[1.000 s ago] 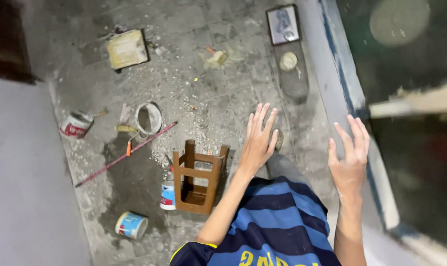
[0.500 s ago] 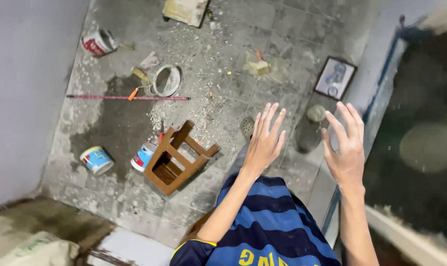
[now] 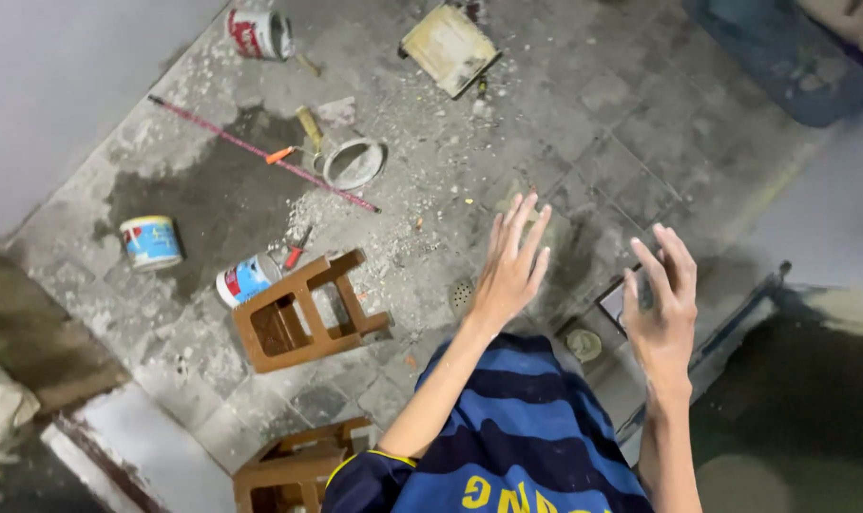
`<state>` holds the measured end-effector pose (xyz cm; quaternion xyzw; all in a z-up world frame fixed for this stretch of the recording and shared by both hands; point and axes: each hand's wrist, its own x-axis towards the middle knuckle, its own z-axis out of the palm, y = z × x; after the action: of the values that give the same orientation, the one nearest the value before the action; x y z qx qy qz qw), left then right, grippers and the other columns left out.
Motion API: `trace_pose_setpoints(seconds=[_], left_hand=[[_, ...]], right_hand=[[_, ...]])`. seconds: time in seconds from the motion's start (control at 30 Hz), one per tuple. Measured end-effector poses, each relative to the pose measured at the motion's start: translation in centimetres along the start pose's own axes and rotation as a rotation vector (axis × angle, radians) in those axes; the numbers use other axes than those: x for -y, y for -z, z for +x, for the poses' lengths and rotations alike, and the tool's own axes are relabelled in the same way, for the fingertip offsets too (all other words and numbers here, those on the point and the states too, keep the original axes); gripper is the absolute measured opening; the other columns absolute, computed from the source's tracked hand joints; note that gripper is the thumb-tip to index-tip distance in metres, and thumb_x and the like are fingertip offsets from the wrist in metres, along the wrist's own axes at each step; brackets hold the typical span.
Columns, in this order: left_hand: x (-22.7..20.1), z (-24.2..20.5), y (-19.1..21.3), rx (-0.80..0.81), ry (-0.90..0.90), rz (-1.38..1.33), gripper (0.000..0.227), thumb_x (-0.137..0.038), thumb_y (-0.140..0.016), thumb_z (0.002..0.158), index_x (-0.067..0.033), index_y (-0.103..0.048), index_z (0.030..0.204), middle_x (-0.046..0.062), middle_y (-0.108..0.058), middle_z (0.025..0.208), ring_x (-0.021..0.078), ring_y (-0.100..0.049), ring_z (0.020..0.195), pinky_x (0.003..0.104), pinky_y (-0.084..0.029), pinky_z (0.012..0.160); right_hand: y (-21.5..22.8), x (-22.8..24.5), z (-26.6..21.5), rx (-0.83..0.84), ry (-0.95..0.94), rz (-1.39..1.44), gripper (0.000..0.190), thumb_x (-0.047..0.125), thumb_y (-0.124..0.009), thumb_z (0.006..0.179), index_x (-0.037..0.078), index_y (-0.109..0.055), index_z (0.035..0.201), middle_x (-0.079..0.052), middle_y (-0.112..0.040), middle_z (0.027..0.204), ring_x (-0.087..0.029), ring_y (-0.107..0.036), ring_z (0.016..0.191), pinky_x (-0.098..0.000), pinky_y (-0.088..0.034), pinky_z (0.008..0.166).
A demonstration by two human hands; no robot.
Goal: The person retrieves a cloth from a bag, handles a small box and a cylindrical tube, lifts and moves a paint tray across the floor by hand, and opens a plastic bag.
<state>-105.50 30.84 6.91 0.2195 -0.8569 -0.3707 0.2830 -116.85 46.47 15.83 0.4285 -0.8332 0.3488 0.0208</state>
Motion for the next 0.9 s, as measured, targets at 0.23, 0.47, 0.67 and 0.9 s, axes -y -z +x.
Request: trace_pose_setpoints(seconds=[0.23,0.47,0.67,0.9], left_hand=[[2.4,6.1,0.5,-0.093,0.156,0.078,0.057,-0.016,-0.055,0.105,-0.0082,-0.039,0.159,0.017,-0.032,0.167,0.037,-0.026,0.159,0.057,-0.024,0.13],[3.8,13.2,-2.4,-0.162,0.229,0.172,0.058,-0.015,-0.058,0.103,-0.0066,-0.039,0.158,0.017,-0.032,0.166,0.0384,-0.026,0.158,0.056,-0.024,0.129],[3.4,20.4,-4.8,-0.208,0.281,0.21,0.058,-0.015,-0.059,0.103,-0.0071,-0.039,0.158,0.018,-0.033,0.166,0.0385,-0.026,0.158,0.055,-0.025,0.129],[5.8,27.7,-7.7,-0.219,0.332,0.237,0.062,-0.014,-0.061,0.101,-0.007,-0.039,0.158,0.019,-0.033,0.165,0.0388,-0.027,0.157,0.055,-0.024,0.128]], right_hand=[[-2.5,-3.6,8.6,0.144,-0.15,0.225,0.04,-0.001,-0.066,0.097,0.009,-0.063,0.135,-0.013,-0.053,0.154,-0.027,-0.066,0.126,-0.0347,-0.057,0.101],[-3.0,-9.4,18.5,0.177,0.107,0.056,0.041,0.004,-0.07,0.098,0.007,-0.065,0.138,-0.013,-0.055,0.153,-0.033,-0.057,0.139,-0.0427,-0.05,0.113],[-3.0,-13.3,27.5,0.187,0.129,0.14,0.039,0.007,-0.069,0.098,0.008,-0.065,0.137,-0.013,-0.054,0.153,-0.034,-0.056,0.139,-0.0429,-0.049,0.112],[-4.2,-16.8,36.1,0.232,0.104,0.165,0.039,0.009,-0.07,0.099,0.008,-0.065,0.137,-0.011,-0.052,0.154,-0.034,-0.057,0.135,-0.0425,-0.05,0.109]])
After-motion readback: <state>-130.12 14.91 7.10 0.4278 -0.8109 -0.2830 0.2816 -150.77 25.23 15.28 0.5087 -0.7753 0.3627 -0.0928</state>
